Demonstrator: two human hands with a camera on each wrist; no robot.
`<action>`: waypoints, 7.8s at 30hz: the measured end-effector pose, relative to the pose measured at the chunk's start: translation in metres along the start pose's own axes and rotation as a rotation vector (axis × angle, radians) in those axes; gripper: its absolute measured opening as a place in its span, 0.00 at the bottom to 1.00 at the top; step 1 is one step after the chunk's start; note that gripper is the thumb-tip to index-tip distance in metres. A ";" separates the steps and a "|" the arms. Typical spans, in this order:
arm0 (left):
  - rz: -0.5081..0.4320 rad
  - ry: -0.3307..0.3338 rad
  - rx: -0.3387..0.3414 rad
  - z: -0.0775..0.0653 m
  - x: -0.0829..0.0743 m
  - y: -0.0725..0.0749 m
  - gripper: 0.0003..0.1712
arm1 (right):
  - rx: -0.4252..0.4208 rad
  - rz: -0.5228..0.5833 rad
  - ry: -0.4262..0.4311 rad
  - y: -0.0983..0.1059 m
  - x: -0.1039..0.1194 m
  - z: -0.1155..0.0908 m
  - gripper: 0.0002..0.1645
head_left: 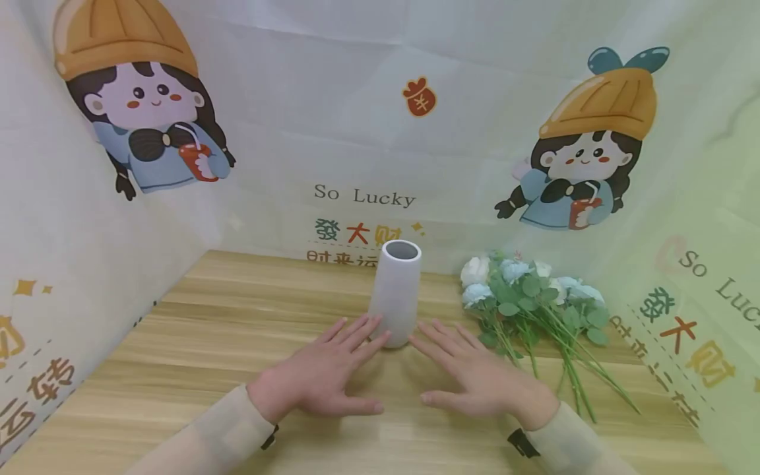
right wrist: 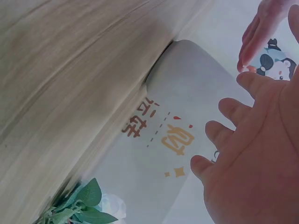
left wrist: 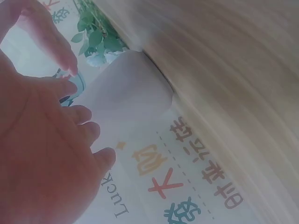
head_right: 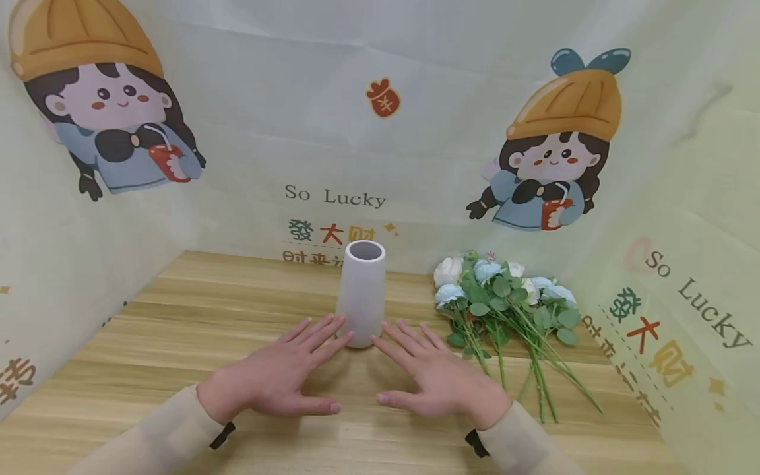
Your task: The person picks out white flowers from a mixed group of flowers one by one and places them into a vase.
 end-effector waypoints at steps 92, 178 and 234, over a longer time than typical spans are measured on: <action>-0.942 0.442 -0.453 0.092 0.050 -0.022 0.44 | 0.184 0.395 -0.725 0.042 -0.120 -0.020 0.10; -0.925 0.442 -0.428 0.089 0.050 -0.021 0.47 | 0.114 0.124 -0.868 -0.003 -0.137 -0.031 0.14; -0.943 0.444 -0.424 0.088 0.051 -0.021 0.48 | -0.566 0.272 -0.813 0.086 -0.090 0.027 0.15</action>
Point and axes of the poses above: each hand's wrist, its own z-axis towards the middle knuckle, its own y-axis out of the back of the hand, x = y × z, the point moved 1 cm from there along z, towards the middle knuckle, and after that the axes turned 6 degrees about -z, right-handed, at the moved point
